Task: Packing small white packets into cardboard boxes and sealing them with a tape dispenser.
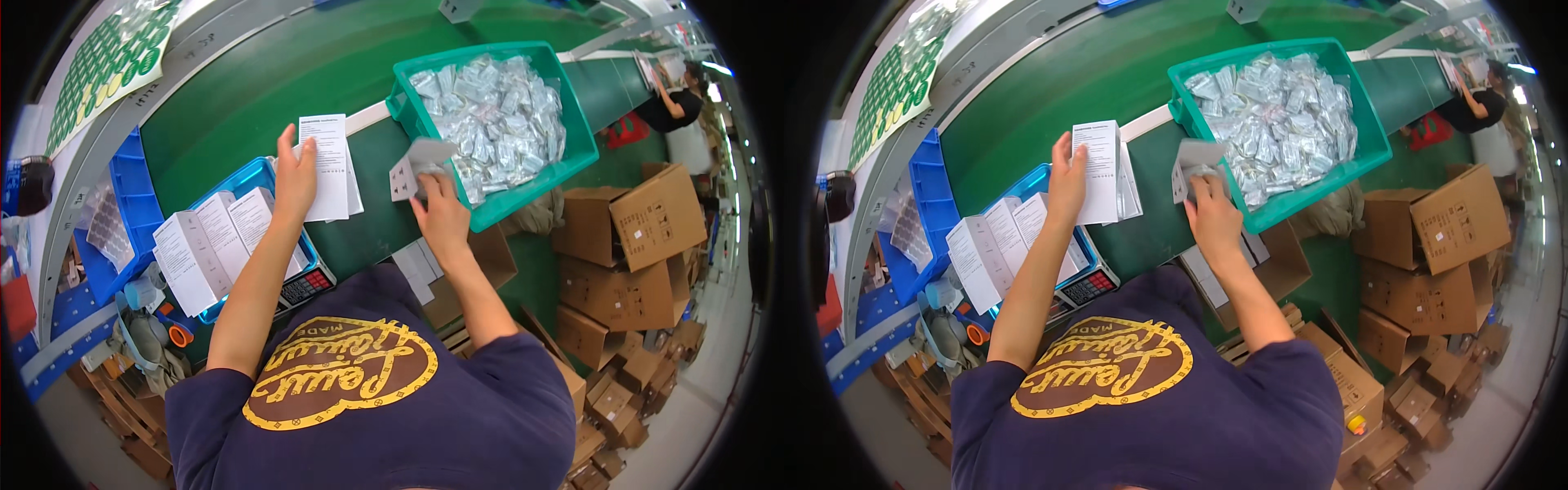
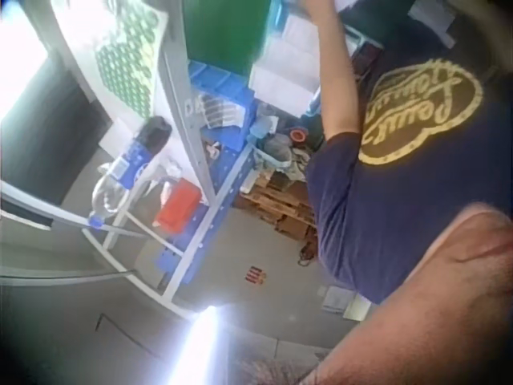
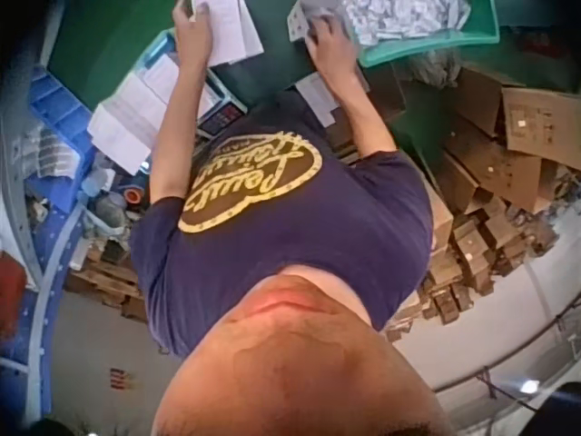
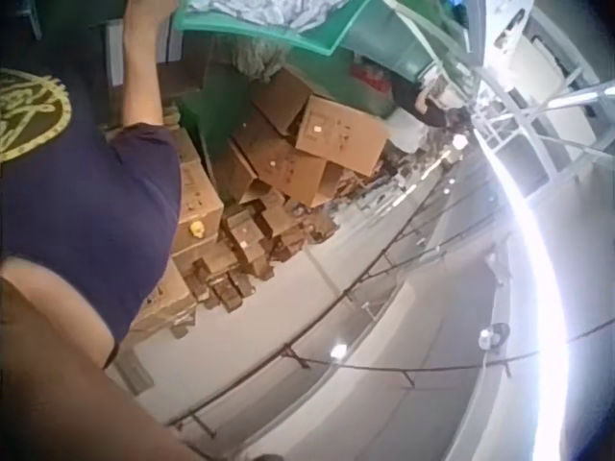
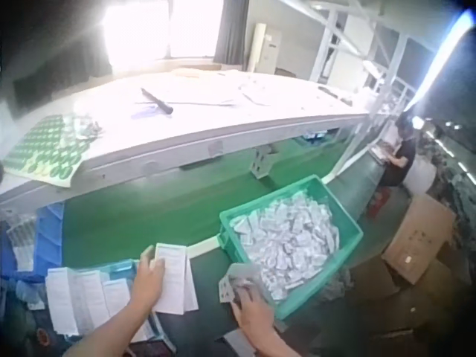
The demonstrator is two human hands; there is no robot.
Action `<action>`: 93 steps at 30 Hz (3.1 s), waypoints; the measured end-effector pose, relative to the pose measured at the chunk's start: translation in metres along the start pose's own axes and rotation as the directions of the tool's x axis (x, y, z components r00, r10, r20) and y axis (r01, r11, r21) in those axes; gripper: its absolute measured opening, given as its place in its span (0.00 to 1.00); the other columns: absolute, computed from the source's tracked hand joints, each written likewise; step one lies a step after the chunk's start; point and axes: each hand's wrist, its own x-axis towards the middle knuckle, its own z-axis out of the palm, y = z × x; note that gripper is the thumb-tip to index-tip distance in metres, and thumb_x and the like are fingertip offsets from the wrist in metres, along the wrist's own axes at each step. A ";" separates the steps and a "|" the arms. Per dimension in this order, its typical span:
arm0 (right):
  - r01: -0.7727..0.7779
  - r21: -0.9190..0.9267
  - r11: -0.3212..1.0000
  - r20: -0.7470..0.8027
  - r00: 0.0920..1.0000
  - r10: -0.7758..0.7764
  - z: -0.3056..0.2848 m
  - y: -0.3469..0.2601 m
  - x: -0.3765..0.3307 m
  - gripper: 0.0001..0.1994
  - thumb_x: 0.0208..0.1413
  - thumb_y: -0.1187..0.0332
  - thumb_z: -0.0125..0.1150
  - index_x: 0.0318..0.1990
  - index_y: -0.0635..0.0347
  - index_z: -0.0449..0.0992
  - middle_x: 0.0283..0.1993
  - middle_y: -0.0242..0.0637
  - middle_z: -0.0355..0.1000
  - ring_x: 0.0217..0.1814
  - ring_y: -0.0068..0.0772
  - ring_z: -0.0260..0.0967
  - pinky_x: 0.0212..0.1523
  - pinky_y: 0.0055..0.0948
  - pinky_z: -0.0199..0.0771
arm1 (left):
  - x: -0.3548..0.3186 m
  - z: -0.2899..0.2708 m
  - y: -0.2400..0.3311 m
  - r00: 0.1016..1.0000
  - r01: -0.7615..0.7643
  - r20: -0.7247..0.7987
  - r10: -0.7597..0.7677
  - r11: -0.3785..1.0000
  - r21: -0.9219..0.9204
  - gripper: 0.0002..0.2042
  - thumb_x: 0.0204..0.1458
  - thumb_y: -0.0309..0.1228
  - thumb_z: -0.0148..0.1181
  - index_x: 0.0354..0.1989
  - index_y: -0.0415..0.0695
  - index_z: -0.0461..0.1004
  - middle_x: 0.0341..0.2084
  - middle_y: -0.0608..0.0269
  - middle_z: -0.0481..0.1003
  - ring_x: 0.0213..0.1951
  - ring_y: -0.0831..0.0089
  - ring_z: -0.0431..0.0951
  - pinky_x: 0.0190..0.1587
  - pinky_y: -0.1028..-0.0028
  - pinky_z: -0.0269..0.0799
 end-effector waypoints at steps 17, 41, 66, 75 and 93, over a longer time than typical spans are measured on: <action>-0.046 0.738 0.673 -0.127 0.970 0.206 -0.161 0.013 0.012 0.13 0.62 0.73 0.54 0.54 0.64 0.69 0.48 0.42 0.75 0.44 0.31 0.73 0.49 0.29 0.73 | -0.149 0.025 0.064 0.593 0.380 0.781 -0.195 0.923 -0.058 0.40 0.45 0.36 0.73 0.62 0.40 0.52 0.53 0.54 0.66 0.57 0.67 0.67 0.58 0.67 0.66; 0.386 0.758 0.526 -0.276 0.920 -0.277 -0.143 -0.111 -0.036 0.28 0.54 0.75 0.65 0.54 0.51 0.51 0.39 0.49 0.72 0.37 0.40 0.74 0.40 0.38 0.77 | -0.183 -0.039 -0.039 0.794 0.108 0.608 -0.023 0.989 -0.104 0.57 0.33 0.38 0.81 0.67 0.37 0.43 0.60 0.49 0.59 0.64 0.59 0.61 0.65 0.61 0.59; 0.297 0.211 0.931 0.290 0.891 -0.350 -0.137 -0.122 -0.080 0.09 0.41 0.73 0.72 0.27 0.58 0.74 0.25 0.33 0.69 0.22 0.34 0.65 0.22 0.29 0.63 | -0.220 -0.066 -0.034 0.624 -0.250 0.661 0.418 0.908 -0.337 0.45 0.35 0.31 0.79 0.62 0.43 0.56 0.56 0.49 0.63 0.58 0.56 0.66 0.61 0.61 0.61; 0.147 0.876 0.459 -0.142 0.989 -0.046 -0.145 -0.120 -0.091 0.21 0.56 0.64 0.59 0.52 0.66 0.63 0.38 0.43 0.63 0.34 0.32 0.65 0.33 0.25 0.69 | -0.208 -0.057 -0.024 0.305 0.927 0.914 -0.268 0.305 -0.220 0.45 0.36 0.35 0.78 0.63 0.34 0.58 0.53 0.55 0.69 0.59 0.69 0.68 0.63 0.66 0.62; 0.568 0.418 0.709 0.320 0.638 -0.700 -0.173 -0.143 -0.081 0.07 0.43 0.69 0.61 0.33 0.53 0.76 0.39 0.26 0.76 0.44 0.31 0.72 0.38 0.28 0.67 | -0.218 -0.076 -0.037 0.683 -0.187 0.685 0.255 0.967 -0.174 0.43 0.34 0.29 0.78 0.60 0.44 0.57 0.55 0.47 0.65 0.58 0.54 0.67 0.61 0.59 0.62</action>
